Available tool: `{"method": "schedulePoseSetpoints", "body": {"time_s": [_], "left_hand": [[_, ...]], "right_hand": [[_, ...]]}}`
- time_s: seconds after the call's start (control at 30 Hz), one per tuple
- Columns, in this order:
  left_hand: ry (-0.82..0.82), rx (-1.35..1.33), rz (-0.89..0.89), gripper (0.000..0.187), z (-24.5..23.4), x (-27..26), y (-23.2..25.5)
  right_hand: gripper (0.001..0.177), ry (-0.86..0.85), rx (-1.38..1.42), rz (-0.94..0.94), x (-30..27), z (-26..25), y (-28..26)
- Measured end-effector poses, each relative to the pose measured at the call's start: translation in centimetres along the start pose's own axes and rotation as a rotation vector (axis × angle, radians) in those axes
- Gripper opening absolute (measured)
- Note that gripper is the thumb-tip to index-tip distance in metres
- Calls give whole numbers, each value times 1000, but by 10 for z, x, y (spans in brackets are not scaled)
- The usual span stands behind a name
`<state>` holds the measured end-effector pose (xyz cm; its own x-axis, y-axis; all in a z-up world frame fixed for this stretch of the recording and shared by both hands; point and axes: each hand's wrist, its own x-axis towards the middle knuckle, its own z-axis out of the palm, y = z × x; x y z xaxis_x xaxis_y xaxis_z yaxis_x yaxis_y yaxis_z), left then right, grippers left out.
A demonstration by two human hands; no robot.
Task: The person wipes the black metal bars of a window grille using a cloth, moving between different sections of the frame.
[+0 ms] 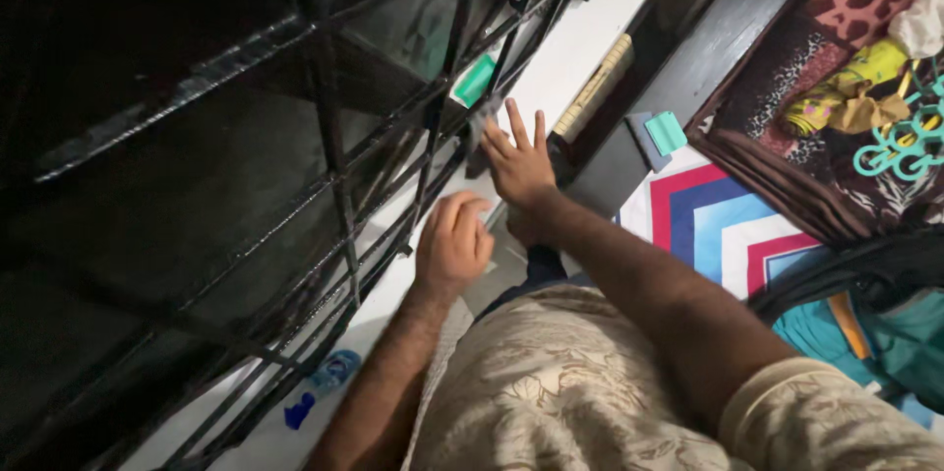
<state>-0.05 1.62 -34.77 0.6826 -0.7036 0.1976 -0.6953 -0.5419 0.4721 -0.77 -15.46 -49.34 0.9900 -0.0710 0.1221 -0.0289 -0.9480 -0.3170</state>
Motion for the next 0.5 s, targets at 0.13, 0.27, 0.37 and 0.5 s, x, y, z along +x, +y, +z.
{"method": "schedulePoseSetpoints", "body": {"time_s": [0.13, 0.27, 0.37, 0.5], "left_hand": [[15, -578, -542, 39, 76, -13, -53], [182, -1258, -808, 42, 133, 7, -121], [199, -1321, -867, 40, 178, 3, -143], [91, -1596, -1010, 37, 208, 17, -150]], "right_hand": [[78, 219, 696, -43, 7, 46, -25], [77, 33, 1160, 144, -1, 72, -31], [74, -124, 1388, 144, -21, 52, -32], [69, -28, 1095, -197, -18, 12, -30]]}}
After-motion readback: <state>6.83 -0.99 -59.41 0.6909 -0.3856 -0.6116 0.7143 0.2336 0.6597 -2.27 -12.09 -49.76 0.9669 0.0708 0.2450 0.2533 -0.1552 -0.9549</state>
